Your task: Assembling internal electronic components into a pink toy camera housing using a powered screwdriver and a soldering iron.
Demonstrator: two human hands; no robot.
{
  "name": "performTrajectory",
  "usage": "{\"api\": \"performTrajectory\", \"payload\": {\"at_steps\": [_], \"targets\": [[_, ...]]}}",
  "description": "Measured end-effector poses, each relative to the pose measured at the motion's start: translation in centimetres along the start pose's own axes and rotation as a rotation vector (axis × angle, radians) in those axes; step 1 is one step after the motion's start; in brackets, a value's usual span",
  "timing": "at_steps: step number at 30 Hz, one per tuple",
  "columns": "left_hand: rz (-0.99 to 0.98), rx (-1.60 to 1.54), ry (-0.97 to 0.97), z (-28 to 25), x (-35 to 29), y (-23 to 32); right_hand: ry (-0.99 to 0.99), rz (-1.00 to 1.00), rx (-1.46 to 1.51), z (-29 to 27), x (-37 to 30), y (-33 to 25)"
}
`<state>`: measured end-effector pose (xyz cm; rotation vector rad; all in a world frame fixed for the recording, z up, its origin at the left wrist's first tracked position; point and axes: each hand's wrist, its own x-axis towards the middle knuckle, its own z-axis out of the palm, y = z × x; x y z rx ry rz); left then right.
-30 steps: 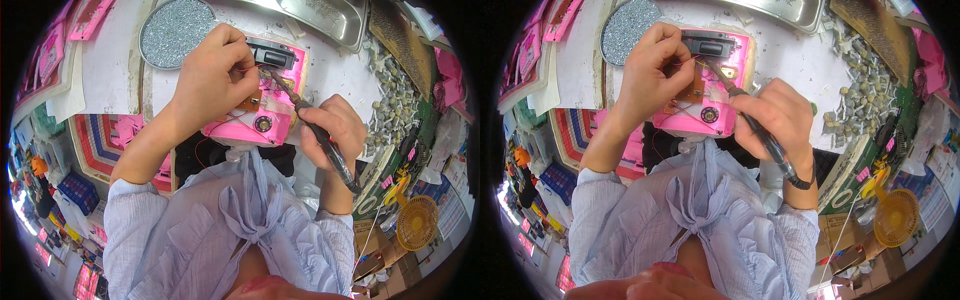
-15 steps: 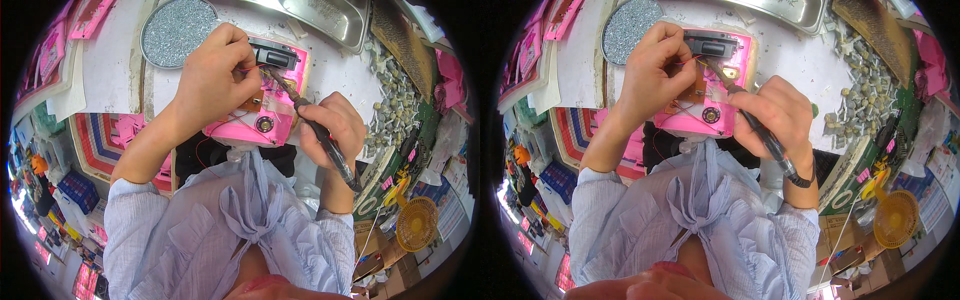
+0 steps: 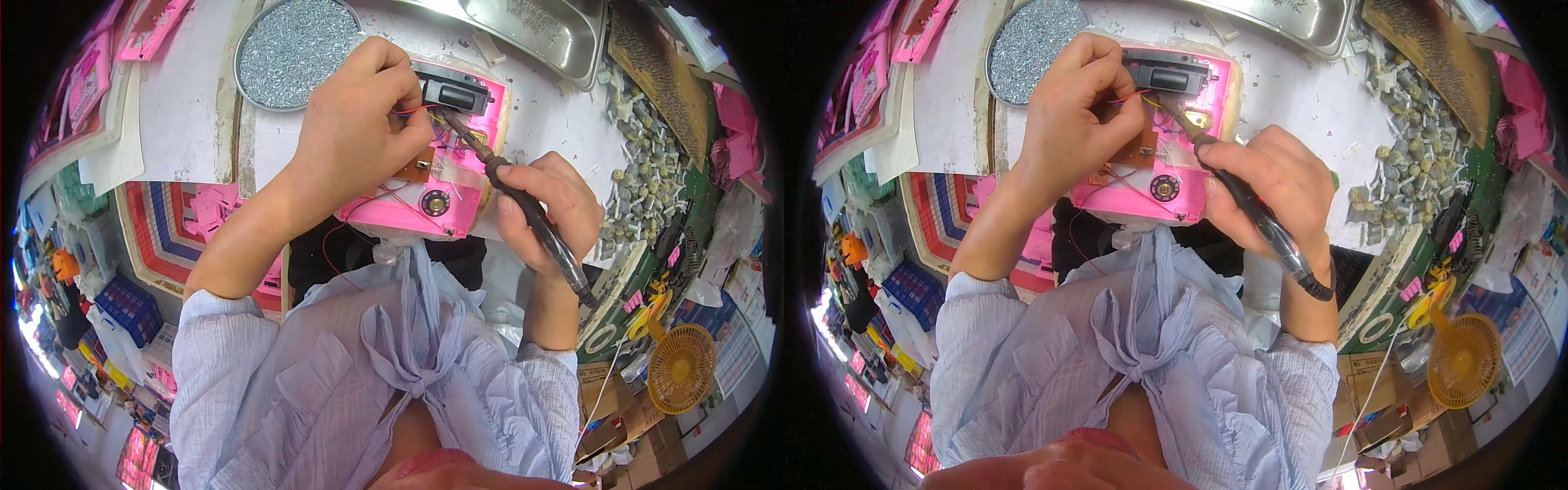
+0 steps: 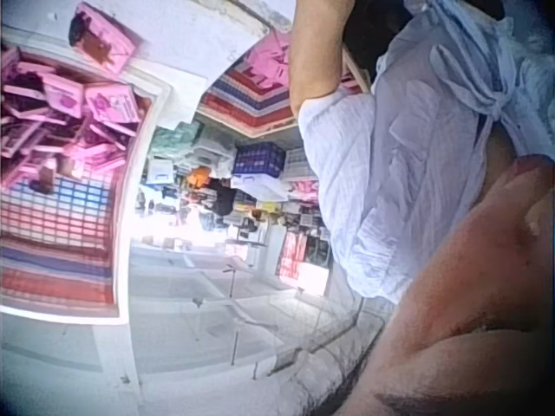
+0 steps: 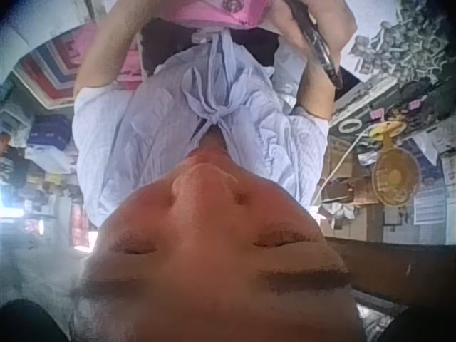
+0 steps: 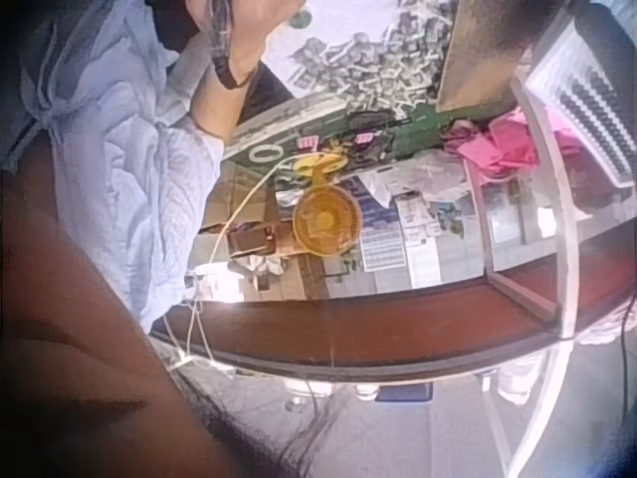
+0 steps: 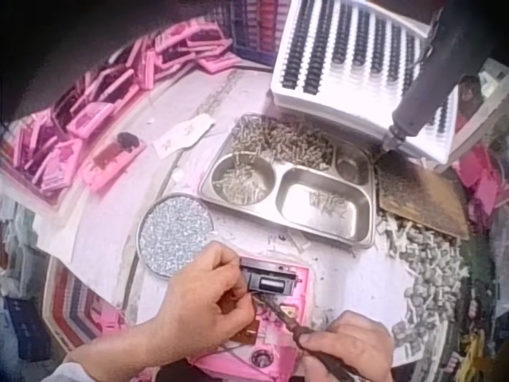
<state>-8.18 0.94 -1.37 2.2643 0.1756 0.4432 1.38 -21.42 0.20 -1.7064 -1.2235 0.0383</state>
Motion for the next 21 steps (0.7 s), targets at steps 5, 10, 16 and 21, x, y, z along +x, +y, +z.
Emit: {"api": "performTrajectory", "payload": {"at_steps": [5,10,16,21], "targets": [[-0.014,0.011,0.003,0.1,0.0,0.2,-0.008,0.000,0.004,-0.3,-0.1,-0.4],[-0.018,0.012,0.001,0.2,-0.1,0.2,0.007,-0.014,-0.009,-1.2,-0.6,-1.0],[0.003,0.008,0.003,0.2,0.0,0.2,0.085,0.014,-0.004,-2.3,-1.7,-1.6],[0.049,0.034,0.008,0.1,-0.1,0.1,0.108,0.042,-0.008,-2.8,-2.1,-1.6]]}}
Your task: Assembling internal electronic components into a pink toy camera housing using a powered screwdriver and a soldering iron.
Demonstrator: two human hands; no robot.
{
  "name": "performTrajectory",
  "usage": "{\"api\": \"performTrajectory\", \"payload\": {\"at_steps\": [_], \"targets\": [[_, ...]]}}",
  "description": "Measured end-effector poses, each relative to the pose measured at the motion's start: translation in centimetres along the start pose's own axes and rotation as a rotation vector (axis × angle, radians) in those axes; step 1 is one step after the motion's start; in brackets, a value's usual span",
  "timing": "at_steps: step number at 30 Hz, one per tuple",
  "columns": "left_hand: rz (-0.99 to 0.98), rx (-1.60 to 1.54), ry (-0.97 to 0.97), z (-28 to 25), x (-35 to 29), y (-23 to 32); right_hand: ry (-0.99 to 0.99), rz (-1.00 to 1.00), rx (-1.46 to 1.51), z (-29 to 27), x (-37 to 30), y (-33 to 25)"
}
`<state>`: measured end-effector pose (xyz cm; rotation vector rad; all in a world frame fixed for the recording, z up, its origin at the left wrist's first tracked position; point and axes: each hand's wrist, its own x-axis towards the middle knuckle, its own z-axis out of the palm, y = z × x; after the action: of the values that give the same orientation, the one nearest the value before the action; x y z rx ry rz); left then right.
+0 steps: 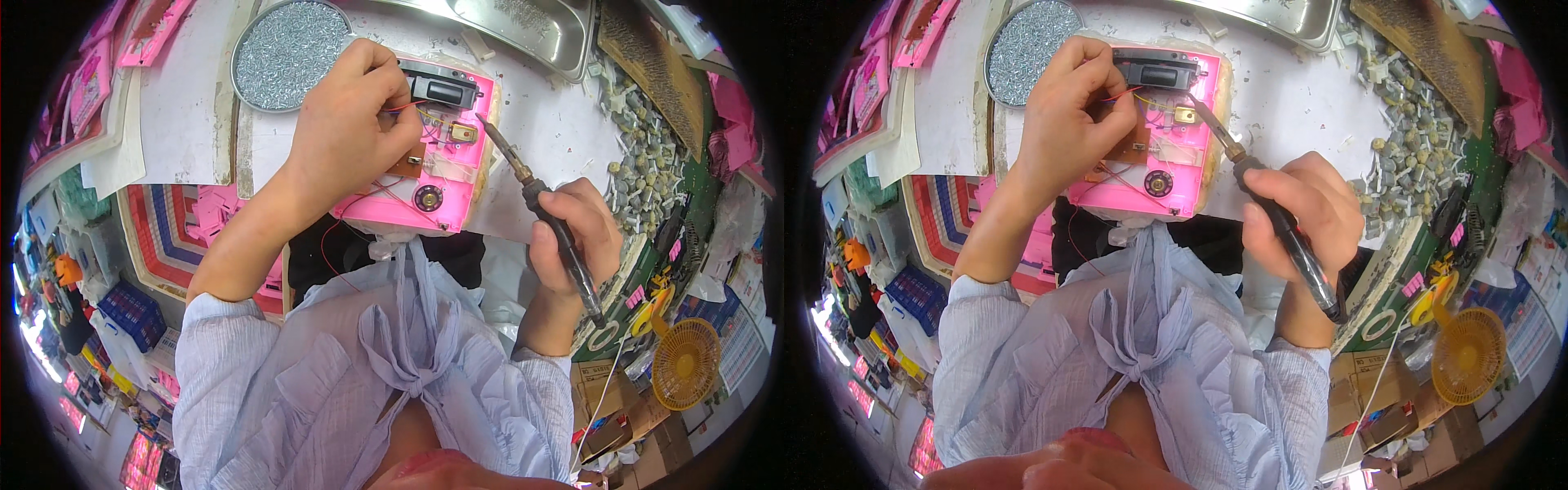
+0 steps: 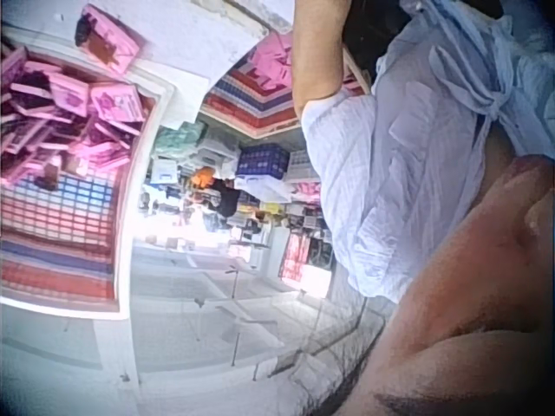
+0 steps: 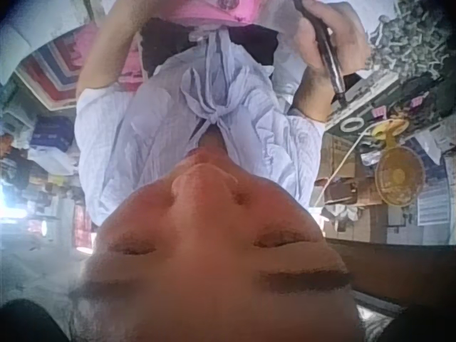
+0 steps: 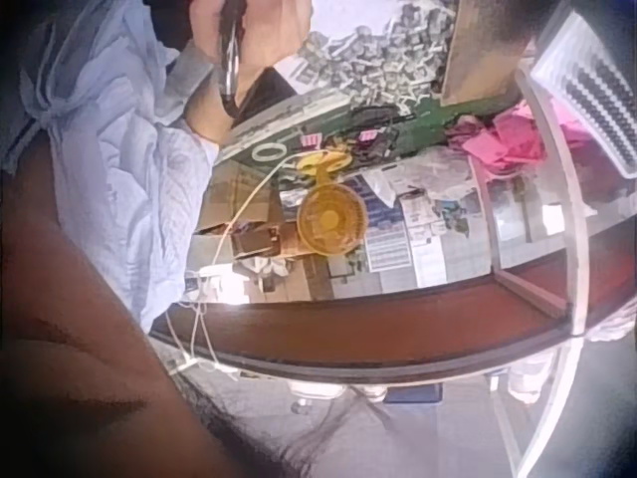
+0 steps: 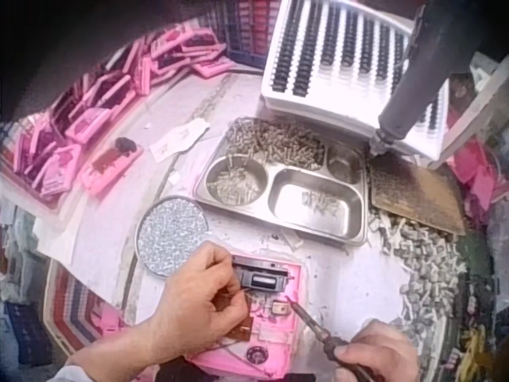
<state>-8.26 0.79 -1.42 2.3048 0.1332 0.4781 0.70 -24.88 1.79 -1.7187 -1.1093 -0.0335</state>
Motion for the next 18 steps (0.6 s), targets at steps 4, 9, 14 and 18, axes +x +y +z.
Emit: {"api": "performTrajectory", "payload": {"at_steps": [4,9,14,18], "targets": [[-0.015,0.040,-0.015,-0.2,-0.1,0.2,0.021,-0.016,0.004,-0.4,-0.4,0.1],[0.170,0.067,-0.181,-1.4,-1.4,3.8,0.069,-0.003,-0.019,-1.8,-0.9,0.0],[0.288,0.094,-0.376,0.6,-1.2,2.8,0.086,0.025,-0.036,-2.3,-1.1,-0.1],[0.243,-0.004,-0.361,1.2,-1.4,1.8,0.112,0.031,-0.055,-2.5,-1.7,-0.1]]}}
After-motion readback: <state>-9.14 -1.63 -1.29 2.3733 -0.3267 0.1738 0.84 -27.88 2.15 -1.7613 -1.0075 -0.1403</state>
